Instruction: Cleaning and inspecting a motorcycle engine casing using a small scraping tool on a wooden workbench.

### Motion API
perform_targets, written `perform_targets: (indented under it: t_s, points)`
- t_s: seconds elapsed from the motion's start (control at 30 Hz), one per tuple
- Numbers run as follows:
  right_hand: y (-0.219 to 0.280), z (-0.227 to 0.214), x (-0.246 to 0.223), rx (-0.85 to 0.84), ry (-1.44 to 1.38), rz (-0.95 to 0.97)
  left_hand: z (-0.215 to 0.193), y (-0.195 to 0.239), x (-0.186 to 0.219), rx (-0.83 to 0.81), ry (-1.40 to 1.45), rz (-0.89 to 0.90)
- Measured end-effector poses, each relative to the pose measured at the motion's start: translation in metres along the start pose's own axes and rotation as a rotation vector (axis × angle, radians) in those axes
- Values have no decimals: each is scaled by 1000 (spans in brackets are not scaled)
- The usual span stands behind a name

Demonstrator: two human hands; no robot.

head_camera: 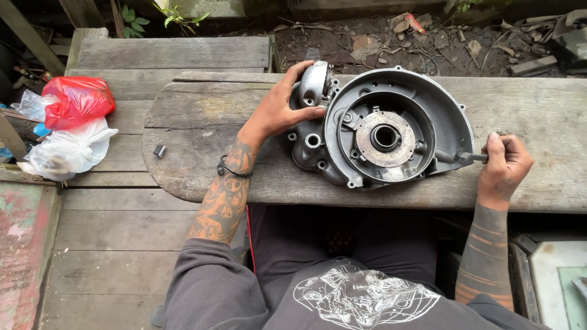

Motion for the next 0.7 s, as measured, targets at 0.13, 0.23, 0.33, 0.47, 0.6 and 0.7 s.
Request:
perform_targets:
  t_s: [0.13, 0.23, 0.33, 0.47, 0.6, 0.7]
  points:
    - [0, 1, 5, 6, 3, -15, -3, 1, -7, 25, 71, 135]
    - [0, 0, 5, 5, 19, 2, -11, 4, -3, 125, -87, 137]
    - [-1, 2, 7, 7, 18, -32, -33, 13, 1, 290, -13, 201]
    - [0, 1, 7, 22, 40, -5, -51, 25, 6, 411, 42, 295]
    - [2, -1, 1, 21, 45, -18, -54, 27, 9, 454, 52, 321]
    - [8, -5, -2, 29, 67, -8, -45, 27, 10, 414, 50, 318]
Point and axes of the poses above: each hand's wrist, its own y-axis away from the middle knuckle, its own z-axis out of the palm, x = y × z, the point moved 7 cm from there along -y, towards the middle knuckle, and after that the axes turned 13 degrees about y, right-handed, at the moved point
